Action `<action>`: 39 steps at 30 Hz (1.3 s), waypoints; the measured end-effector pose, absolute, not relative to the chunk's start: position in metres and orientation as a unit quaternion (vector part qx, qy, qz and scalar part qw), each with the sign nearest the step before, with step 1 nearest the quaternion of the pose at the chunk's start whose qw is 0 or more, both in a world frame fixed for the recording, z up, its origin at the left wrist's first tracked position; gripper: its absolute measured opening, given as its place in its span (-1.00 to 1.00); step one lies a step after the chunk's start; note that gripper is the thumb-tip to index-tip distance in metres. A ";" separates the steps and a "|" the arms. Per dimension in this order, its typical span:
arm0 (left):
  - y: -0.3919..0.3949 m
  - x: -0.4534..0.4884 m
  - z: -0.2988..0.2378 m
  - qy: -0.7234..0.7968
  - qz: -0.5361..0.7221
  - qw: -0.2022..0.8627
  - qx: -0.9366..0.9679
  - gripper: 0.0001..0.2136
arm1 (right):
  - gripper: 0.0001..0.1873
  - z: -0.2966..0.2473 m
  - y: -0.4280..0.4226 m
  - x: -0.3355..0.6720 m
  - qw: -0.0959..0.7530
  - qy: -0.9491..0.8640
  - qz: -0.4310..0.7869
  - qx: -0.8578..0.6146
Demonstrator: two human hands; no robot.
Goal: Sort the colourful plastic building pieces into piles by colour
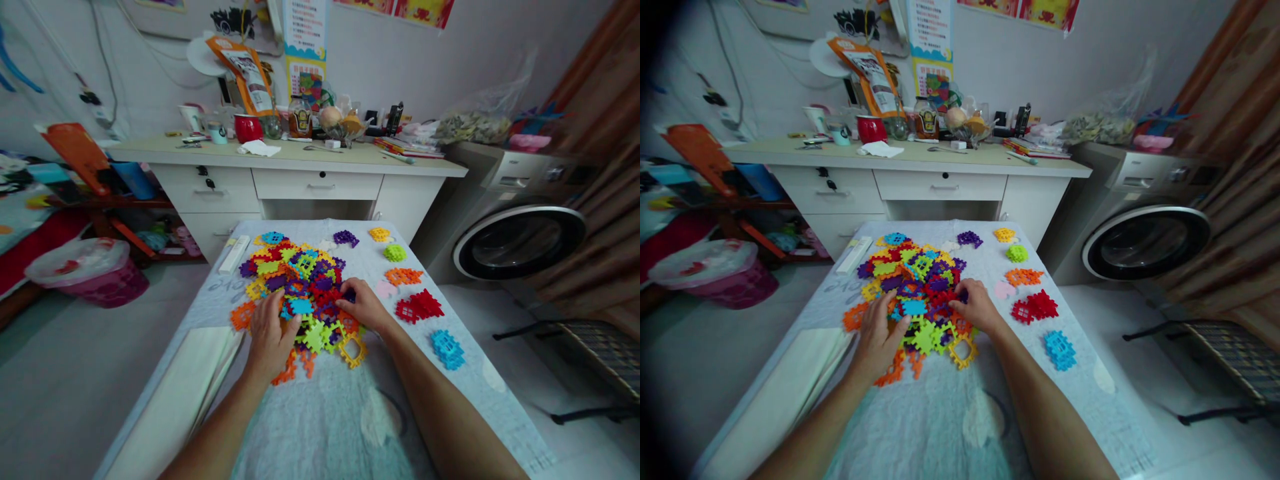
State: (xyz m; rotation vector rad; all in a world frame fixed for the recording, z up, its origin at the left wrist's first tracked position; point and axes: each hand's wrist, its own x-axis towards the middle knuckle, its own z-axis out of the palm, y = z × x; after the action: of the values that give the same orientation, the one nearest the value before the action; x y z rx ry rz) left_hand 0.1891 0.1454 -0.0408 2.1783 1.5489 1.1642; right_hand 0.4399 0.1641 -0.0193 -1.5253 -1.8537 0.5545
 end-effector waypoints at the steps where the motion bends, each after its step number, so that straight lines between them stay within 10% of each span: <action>1: 0.146 0.189 -0.041 0.527 0.398 0.111 0.742 -0.50 | -0.83 -0.019 0.164 0.441 0.346 -0.703 0.232 -0.577; 24: 0.146 0.189 -0.043 0.523 0.397 0.104 0.747 -0.51 | -0.78 -0.011 0.172 0.476 0.467 -0.583 0.314 -0.586; 39: 0.149 0.187 -0.046 0.512 0.390 0.076 0.761 -0.49 | -0.87 0.039 0.109 0.566 0.157 -0.559 0.180 -0.794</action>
State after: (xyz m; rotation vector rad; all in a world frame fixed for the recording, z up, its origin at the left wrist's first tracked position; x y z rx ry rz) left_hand 0.1871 0.1489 -0.0458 2.2828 1.5353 1.1692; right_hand 0.5660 0.1091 0.0391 -2.2721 -1.6003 0.5165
